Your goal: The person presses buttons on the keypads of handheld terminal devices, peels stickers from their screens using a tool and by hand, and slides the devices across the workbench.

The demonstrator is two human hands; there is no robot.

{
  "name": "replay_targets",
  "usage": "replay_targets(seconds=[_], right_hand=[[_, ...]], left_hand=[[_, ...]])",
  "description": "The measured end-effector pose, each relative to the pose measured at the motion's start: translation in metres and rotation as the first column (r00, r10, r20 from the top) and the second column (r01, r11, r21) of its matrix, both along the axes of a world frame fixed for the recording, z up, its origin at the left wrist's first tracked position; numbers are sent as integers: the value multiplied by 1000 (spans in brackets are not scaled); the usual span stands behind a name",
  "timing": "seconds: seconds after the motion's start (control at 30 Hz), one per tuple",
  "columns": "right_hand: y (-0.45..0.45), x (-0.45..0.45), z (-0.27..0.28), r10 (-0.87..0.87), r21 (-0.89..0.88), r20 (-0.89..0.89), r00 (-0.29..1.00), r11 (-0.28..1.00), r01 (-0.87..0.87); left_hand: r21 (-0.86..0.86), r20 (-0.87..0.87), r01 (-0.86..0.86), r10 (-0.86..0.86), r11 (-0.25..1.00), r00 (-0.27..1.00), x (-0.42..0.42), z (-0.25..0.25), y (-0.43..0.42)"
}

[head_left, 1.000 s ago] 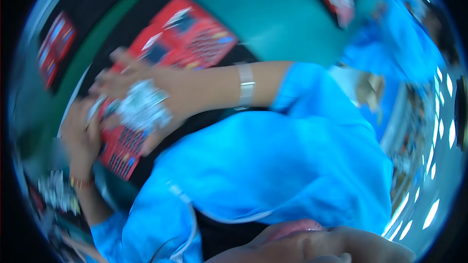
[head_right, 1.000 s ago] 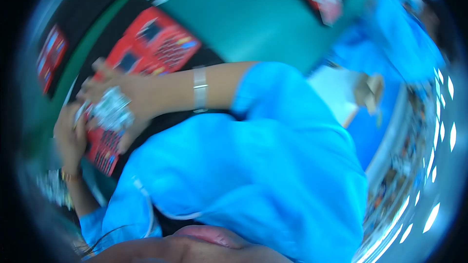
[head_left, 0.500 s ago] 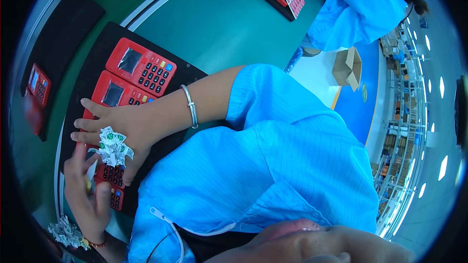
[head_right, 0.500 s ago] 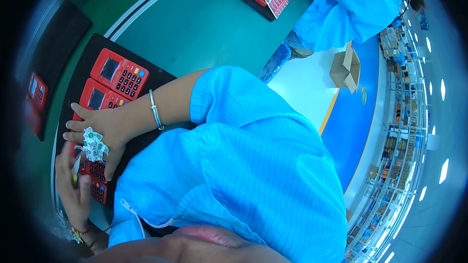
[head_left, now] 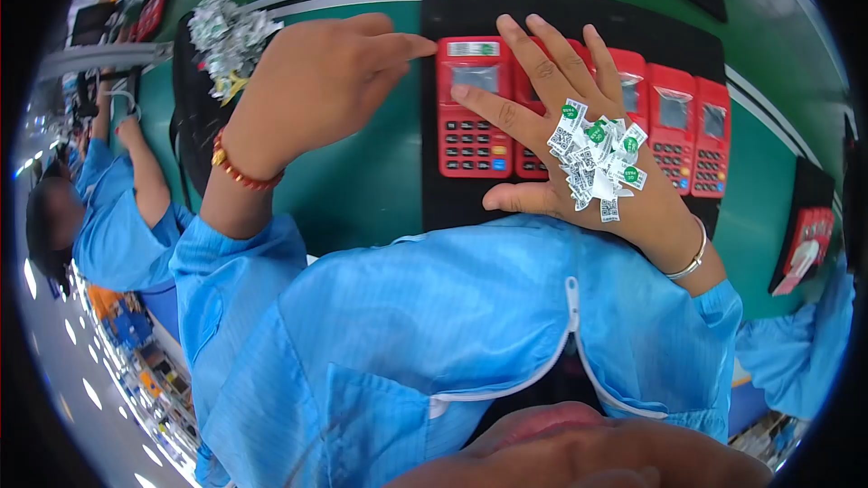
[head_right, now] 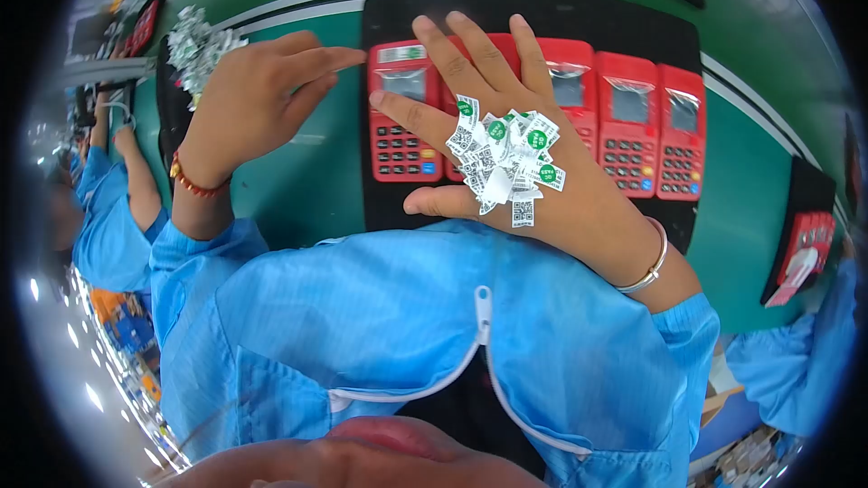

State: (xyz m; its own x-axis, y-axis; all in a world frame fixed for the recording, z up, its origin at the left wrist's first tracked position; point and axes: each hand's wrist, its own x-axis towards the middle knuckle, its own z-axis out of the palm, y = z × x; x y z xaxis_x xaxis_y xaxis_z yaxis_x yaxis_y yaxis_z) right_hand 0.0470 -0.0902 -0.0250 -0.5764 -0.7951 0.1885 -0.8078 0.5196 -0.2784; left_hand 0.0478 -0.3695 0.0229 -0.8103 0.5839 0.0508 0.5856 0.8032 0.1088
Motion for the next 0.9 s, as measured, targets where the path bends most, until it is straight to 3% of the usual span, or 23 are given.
replay_targets(seconds=[0.27, 0.43, 0.7, 0.73, 0.8, 0.83, 0.9], right_hand=[[-5, -9, -15, -35, -1, 58, 998, 999, 35], [-4, -10, -13, -25, -27, 90, 996, 999, 28], [-1, -9, -17, -3, -75, 82, 997, 997, 9], [-1, -8, -21, 3, -114, 83, 997, 993, 7], [1, -9, -24, 39, -151, 107, 994, 988, -23], [0, -9, -26, 34, -160, 101, 994, 987, -17], [3, -10, -28, 49, -196, 80, 996, 980, -32]], left_hand=[[-170, 3, 139, -140, 976, 990, -21, 6, 8], [-95, 23, 153, -151, 984, 988, -27, 17, 9], [-153, -15, 192, -197, 969, 980, -24, 3, 20], [-140, -18, 216, -220, 966, 975, -25, -5, 23], [136, -117, 184, -169, 974, 979, -23, -33, 30], [175, -236, 187, -144, 967, 961, -24, -44, 38], [154, -150, 109, -85, 982, 985, -23, -34, 41]])
